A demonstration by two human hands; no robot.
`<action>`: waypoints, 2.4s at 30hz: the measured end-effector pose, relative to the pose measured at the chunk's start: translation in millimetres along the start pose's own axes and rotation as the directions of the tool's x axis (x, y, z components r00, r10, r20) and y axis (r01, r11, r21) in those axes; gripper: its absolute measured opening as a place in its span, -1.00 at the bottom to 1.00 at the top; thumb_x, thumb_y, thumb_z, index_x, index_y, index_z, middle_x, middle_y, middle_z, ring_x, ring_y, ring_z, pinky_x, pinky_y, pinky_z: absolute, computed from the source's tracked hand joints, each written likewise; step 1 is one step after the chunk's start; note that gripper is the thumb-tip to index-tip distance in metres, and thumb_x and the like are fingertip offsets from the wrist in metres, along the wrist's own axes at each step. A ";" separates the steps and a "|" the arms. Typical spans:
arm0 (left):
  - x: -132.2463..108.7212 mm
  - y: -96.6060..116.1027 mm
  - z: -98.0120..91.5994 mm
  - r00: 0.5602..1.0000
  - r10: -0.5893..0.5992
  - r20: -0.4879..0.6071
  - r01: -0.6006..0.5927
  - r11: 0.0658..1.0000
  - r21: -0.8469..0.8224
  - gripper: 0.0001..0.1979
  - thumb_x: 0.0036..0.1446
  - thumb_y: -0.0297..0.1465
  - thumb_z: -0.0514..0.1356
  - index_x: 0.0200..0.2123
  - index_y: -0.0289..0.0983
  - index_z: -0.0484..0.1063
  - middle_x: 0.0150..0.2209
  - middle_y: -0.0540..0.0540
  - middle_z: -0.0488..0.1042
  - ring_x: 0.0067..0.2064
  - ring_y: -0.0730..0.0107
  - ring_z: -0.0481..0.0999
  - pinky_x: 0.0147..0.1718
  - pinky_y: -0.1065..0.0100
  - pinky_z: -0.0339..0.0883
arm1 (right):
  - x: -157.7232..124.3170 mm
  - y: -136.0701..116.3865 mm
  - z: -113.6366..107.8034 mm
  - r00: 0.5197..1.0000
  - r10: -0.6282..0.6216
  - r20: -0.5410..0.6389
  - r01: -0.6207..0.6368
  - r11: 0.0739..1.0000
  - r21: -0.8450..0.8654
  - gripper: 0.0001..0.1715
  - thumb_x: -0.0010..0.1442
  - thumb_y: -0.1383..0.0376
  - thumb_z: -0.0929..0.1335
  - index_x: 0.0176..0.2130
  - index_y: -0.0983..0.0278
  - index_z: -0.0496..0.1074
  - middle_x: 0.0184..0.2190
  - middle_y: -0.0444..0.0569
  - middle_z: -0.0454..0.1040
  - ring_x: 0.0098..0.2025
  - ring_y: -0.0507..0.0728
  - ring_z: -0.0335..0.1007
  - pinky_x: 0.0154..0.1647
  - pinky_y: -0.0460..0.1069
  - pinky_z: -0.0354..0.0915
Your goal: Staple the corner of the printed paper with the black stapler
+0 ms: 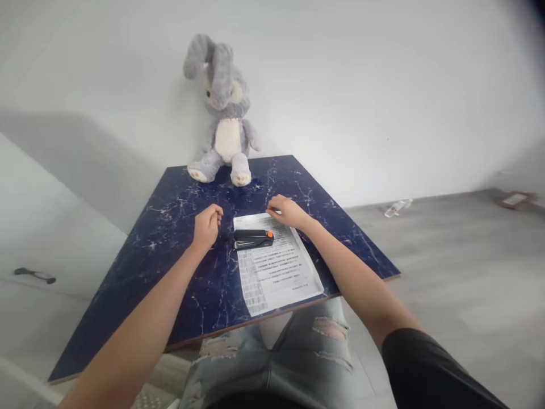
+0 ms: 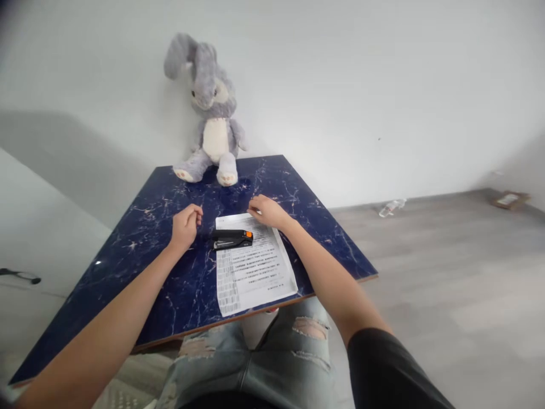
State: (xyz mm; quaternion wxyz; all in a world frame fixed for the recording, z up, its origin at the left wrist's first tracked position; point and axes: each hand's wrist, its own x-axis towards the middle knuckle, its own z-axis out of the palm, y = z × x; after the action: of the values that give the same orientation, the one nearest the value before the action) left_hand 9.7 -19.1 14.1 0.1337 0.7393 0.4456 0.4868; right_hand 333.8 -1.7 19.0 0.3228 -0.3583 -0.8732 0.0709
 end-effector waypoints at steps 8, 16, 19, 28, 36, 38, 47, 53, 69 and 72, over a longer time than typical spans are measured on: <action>8.2 -5.3 27.0 0.977 0.038 0.212 -0.054 0.996 0.071 -0.70 0.29 -0.51 0.02 -0.19 -0.25 0.58 -0.14 -0.18 0.52 -0.01 0.15 0.50 0.10 0.13 0.35 | 5.4 -42.8 -7.1 0.952 -0.165 0.256 0.091 0.956 0.279 -0.58 0.42 -0.03 0.38 -0.22 0.26 0.39 -0.28 -0.07 0.44 -0.27 0.10 0.30 -0.16 -0.01 0.20; 5.6 -19.8 33.8 0.915 -0.025 0.404 -0.004 0.997 0.071 -0.69 0.35 -0.29 0.15 0.00 -0.24 0.64 -0.10 -0.17 0.50 -0.02 0.14 0.48 0.13 0.09 0.32 | 1.8 -50.0 4.9 0.929 -0.123 0.349 -0.017 0.928 0.373 -0.56 0.23 -0.05 0.52 -0.23 0.24 0.47 -0.36 -0.11 0.44 -0.37 0.08 0.26 -0.27 -0.03 0.11; 4.5 -24.0 35.2 0.911 -0.034 0.412 -0.005 0.996 0.092 -0.70 0.27 -0.28 0.25 0.00 -0.25 0.63 -0.09 -0.17 0.47 -0.05 0.14 0.46 0.10 0.09 0.32 | 0.9 -58.1 10.9 0.929 -0.115 0.352 0.005 0.954 0.300 -0.64 0.25 0.00 0.50 -0.20 0.21 0.47 -0.34 -0.08 0.45 -0.34 0.12 0.28 -0.24 0.00 0.12; 5.2 -19.9 25.9 0.918 -0.106 0.382 0.116 0.993 -0.003 -0.87 0.34 -0.33 0.13 -0.17 -0.24 0.41 -0.27 -0.04 0.46 -0.24 0.28 0.42 -0.14 0.26 0.28 | -0.7 -60.3 13.7 0.983 0.178 -0.055 -0.125 0.848 0.516 -0.63 0.20 0.07 0.56 -0.35 0.22 0.44 -0.47 -0.15 0.34 -0.45 0.06 0.17 -0.34 -0.01 0.16; 7.8 -16.9 18.8 0.921 -0.239 0.306 0.303 0.936 -0.180 -0.88 0.33 -0.28 0.15 -0.17 -0.21 0.35 -0.45 0.05 0.40 -0.42 0.36 0.36 -0.34 0.34 0.20 | 0.5 -16.1 10.5 0.656 0.716 -0.239 0.003 0.315 0.949 -0.63 0.28 -0.01 0.46 -0.34 0.17 0.39 -0.49 -0.17 0.36 -0.52 0.07 0.33 -0.49 0.02 0.39; 7.7 -18.4 18.5 0.935 -0.261 0.240 0.315 0.923 -0.221 -0.85 0.33 -0.25 0.18 -0.15 -0.20 0.37 -0.45 0.04 0.39 -0.43 0.37 0.36 -0.37 0.35 0.20 | 0.3 -10.6 10.1 0.642 0.738 -0.210 -0.008 0.281 0.960 -0.61 0.31 -0.04 0.42 -0.34 0.17 0.37 -0.50 -0.15 0.36 -0.51 0.08 0.35 -0.48 0.02 0.42; 6.1 -27.0 18.3 0.934 -0.353 0.056 0.349 0.868 -0.354 -0.68 0.31 -0.05 0.26 -0.10 -0.16 0.39 -0.40 0.01 0.37 -0.44 0.38 0.31 -0.45 0.35 0.13 | 1.8 0.6 7.1 0.607 0.770 -0.196 0.030 0.224 0.974 -0.63 0.27 -0.06 0.42 -0.29 0.16 0.42 -0.48 -0.10 0.34 -0.48 0.10 0.31 -0.47 0.06 0.44; 9.2 -27.8 19.3 0.941 -0.339 0.015 0.325 0.886 -0.330 -0.71 0.35 -0.07 0.21 -0.12 -0.17 0.43 -0.38 0.00 0.35 -0.41 0.38 0.31 -0.45 0.36 0.13 | -0.8 24.0 9.6 0.610 0.762 -0.218 0.006 0.270 0.963 -0.61 0.21 -0.04 0.49 -0.30 0.17 0.38 -0.49 -0.14 0.36 -0.44 0.13 0.43 -0.42 0.08 0.51; 10.1 -25.9 20.8 0.898 -0.428 0.101 0.426 0.790 -0.442 -0.49 0.04 0.03 0.44 -0.24 -0.32 0.61 -0.31 -0.12 0.61 -0.29 0.23 0.54 -0.27 0.29 0.42 | 2.6 32.8 8.6 0.687 0.724 -0.069 0.011 0.085 0.996 -0.52 0.05 0.14 0.54 -0.11 0.16 0.33 -0.30 -0.12 0.60 -0.25 0.21 0.62 -0.20 0.14 0.63; 10.4 -25.3 21.4 0.896 -0.432 0.097 0.429 0.790 -0.439 -0.47 0.00 0.05 0.46 -0.26 -0.32 0.61 -0.31 -0.12 0.62 -0.28 0.21 0.56 -0.25 0.27 0.43 | 2.2 32.9 7.6 0.696 0.718 -0.026 0.021 0.016 1.000 -0.54 0.01 0.21 0.53 -0.13 0.19 0.35 -0.19 -0.05 0.63 -0.21 0.18 0.61 -0.18 0.08 0.61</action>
State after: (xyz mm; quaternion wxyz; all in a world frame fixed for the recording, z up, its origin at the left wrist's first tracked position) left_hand 15.7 8.5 -6.1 0.4061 0.5650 0.4779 0.5361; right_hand 347.0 24.7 2.4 0.6732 -0.2774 -0.3370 0.5969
